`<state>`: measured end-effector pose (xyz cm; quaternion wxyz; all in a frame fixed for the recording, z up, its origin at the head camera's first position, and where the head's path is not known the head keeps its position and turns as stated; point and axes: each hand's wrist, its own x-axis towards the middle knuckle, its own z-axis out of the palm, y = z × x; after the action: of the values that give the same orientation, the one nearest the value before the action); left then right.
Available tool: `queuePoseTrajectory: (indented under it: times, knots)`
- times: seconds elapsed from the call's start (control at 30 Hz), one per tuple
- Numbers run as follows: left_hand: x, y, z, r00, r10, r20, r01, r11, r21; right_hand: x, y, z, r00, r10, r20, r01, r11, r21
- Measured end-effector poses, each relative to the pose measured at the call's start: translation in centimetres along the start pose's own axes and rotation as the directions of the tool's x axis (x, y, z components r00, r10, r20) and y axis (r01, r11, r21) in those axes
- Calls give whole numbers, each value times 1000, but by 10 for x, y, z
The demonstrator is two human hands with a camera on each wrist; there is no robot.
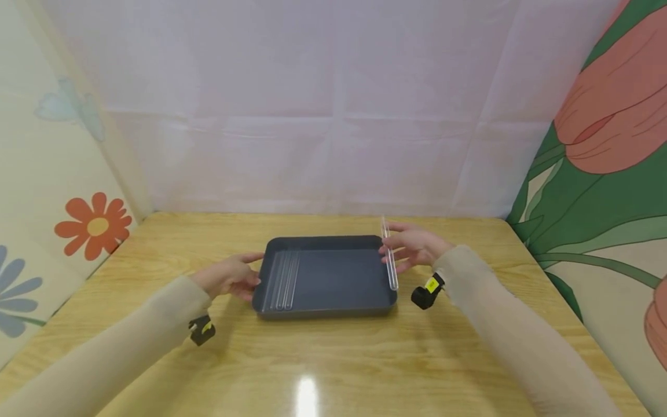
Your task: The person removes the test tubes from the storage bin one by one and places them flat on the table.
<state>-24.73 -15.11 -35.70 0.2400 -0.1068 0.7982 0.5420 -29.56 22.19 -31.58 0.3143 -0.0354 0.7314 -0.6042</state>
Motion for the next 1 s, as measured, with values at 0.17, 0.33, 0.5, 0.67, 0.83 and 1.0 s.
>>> queuePoseTrajectory:
  times: [0.17,0.33,0.5,0.67,0.83,1.0]
  knots:
    - [0,0,0,1000,4,4,-4,1000,-2,-4,2,-6,1000,-2,11,2,1000,2]
    - [0,1,1,1000,4,10,-4,1000,-17,-10,5,-13,1000,-3,14,3,1000,-6]
    - [0,1,1,1000,-5,10,5,1000,-27,-14,9,-20,1000,0,17,0,1000,-4]
    - [0,2,0,1000,-14,13,15,999,-42,-19,13,-27,1000,3,16,-3,1000,-10]
    - [0,1,0,1000,-11,24,12,999,-52,-21,18,-35,1000,13,3,-13,1000,-17]
    - [0,-1,-1,1000,-8,26,9,999,-49,-24,22,-39,1000,19,3,-19,1000,-10]
